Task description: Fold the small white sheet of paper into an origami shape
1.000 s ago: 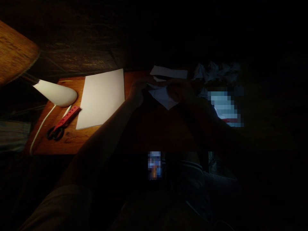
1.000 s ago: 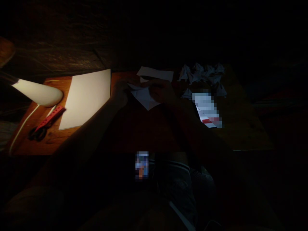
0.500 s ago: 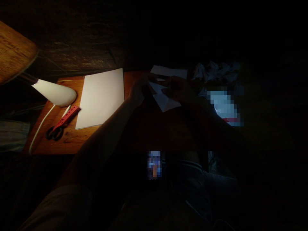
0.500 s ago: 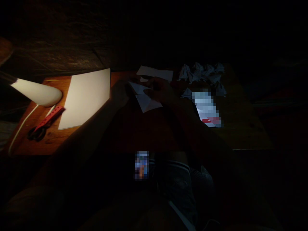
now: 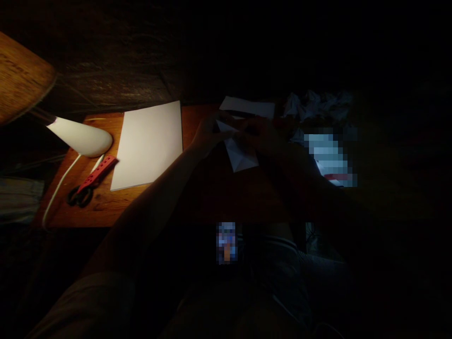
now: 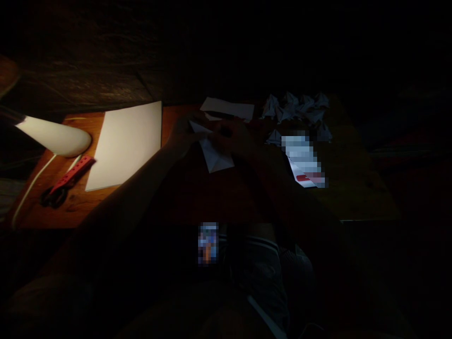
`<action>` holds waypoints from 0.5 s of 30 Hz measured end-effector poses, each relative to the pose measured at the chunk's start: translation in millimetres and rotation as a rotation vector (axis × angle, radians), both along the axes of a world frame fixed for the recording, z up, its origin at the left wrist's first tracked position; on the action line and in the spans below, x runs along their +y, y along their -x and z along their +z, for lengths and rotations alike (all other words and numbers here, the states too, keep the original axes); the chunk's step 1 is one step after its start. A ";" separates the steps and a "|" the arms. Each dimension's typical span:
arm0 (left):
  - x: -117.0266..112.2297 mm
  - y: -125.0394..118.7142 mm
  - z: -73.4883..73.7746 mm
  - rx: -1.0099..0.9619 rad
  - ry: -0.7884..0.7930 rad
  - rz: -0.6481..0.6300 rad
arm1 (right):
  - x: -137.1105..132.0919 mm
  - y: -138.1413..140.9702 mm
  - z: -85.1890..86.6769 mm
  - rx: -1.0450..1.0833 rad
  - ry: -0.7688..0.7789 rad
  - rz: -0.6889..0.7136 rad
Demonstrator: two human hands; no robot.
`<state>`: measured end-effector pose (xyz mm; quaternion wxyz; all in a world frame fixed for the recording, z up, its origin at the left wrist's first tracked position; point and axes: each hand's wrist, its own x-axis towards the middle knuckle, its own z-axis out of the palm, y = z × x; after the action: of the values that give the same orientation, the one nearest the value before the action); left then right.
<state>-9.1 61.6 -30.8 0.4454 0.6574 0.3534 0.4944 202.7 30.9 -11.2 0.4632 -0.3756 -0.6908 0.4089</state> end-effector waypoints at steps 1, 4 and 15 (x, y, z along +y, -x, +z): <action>-1.1 -0.4 0.8 0.005 0.004 0.012 | -0.4 -0.3 0.2 -0.014 -0.009 -0.008; -2.8 -2.3 1.1 0.017 0.035 0.062 | -2.8 -0.6 1.0 -0.033 0.028 -0.001; -3.7 -2.3 -2.3 0.009 0.055 0.049 | -2.7 -1.0 -1.0 -0.007 -0.027 -0.039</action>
<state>-6.9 57.9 -33.1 0.4497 0.6383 0.3847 0.4923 203.8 28.2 -12.2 0.4738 -0.3841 -0.6904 0.3890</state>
